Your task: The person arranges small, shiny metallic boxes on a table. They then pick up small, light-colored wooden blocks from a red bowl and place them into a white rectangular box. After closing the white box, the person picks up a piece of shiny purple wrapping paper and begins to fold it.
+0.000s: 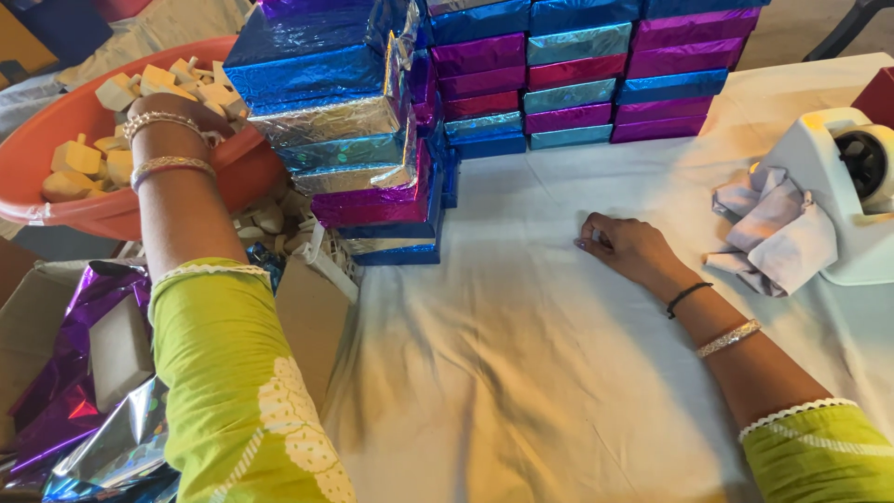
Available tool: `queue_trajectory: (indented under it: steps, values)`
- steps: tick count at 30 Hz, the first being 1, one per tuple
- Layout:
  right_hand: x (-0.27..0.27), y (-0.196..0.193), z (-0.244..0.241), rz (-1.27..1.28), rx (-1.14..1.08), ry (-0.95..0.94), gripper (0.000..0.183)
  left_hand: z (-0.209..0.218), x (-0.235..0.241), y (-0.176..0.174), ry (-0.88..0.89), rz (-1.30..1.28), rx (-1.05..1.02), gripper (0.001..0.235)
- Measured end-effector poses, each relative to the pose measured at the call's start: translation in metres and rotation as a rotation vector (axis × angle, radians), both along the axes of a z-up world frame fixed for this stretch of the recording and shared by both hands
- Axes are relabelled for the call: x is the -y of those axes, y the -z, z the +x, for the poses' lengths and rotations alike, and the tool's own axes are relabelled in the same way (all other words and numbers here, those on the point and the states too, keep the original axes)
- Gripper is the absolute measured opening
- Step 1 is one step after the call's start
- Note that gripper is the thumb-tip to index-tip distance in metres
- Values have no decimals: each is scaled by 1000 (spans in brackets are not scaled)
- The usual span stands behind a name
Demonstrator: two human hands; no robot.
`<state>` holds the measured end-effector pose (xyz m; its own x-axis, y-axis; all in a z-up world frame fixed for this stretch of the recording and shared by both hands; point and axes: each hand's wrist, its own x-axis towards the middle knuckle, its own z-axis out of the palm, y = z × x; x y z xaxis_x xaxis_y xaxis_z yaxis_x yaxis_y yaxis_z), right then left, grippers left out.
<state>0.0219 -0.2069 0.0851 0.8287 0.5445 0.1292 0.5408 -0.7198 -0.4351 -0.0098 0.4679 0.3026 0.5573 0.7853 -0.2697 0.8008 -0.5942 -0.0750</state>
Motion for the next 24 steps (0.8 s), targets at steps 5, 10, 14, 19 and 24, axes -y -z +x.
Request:
queue_trajectory:
  steps: [5, 10, 14, 19, 24]
  values:
    - [-1, 1, 0, -22, 8, 10, 29, 7, -27, 12, 79, 137, -19, 41]
    - [0, 1, 2, 7, 0, -2, 27, 0, -28, 12, 28, 88, -2, 40]
    - [1, 5, 4, 25, -13, -9, 24, 0, -36, 24, 99, 284, 37, 45]
    - [1, 8, 6, 18, 30, -24, 25, 0, -28, 25, 235, 427, -52, 50]
    - [0, 2, 2, 1, 27, -12, 26, 1, -15, 21, 144, 396, -1, 52]
